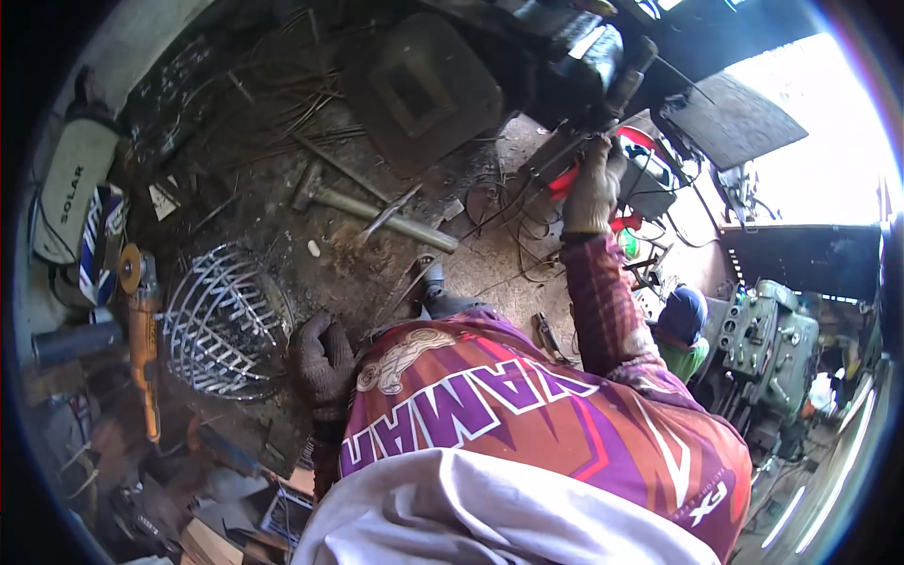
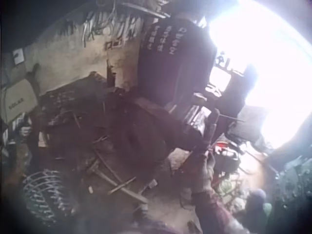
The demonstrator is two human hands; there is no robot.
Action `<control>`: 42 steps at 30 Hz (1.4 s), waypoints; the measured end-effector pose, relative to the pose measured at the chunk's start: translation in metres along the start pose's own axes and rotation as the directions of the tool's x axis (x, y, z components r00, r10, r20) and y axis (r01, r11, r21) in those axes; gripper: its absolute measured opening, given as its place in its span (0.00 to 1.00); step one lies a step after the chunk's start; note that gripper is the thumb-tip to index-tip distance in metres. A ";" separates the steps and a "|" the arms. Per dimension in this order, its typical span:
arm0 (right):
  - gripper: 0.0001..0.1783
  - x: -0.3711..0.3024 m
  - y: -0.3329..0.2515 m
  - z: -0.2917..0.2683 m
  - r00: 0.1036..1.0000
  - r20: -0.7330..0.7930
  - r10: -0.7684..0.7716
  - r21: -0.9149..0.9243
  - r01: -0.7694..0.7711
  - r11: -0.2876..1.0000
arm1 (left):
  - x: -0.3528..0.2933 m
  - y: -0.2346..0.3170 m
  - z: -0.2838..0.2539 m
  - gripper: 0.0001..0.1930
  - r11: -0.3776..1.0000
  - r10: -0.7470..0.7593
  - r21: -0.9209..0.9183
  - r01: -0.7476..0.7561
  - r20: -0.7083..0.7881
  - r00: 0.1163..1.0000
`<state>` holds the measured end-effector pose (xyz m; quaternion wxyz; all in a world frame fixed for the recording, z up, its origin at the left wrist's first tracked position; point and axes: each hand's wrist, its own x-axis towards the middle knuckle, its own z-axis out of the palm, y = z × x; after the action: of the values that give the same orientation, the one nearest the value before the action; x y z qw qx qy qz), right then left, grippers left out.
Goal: The person welds metal rods onto a curved wire frame using a welding torch, then hammers a flat metal piece on a workbench.
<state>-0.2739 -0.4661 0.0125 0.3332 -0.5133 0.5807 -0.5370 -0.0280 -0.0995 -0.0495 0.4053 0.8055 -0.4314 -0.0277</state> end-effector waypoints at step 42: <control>0.06 0.011 -0.078 -0.081 0.828 0.542 0.142 0.266 -0.330 0.906 | 0.007 0.044 -0.014 0.13 0.975 -0.059 0.213 0.055 0.012 0.998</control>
<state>-0.3344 -0.4452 0.1058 0.6251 -0.4926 0.4268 -0.4294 -0.0475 -0.1083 -0.0084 0.3118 0.8560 -0.4124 -0.0003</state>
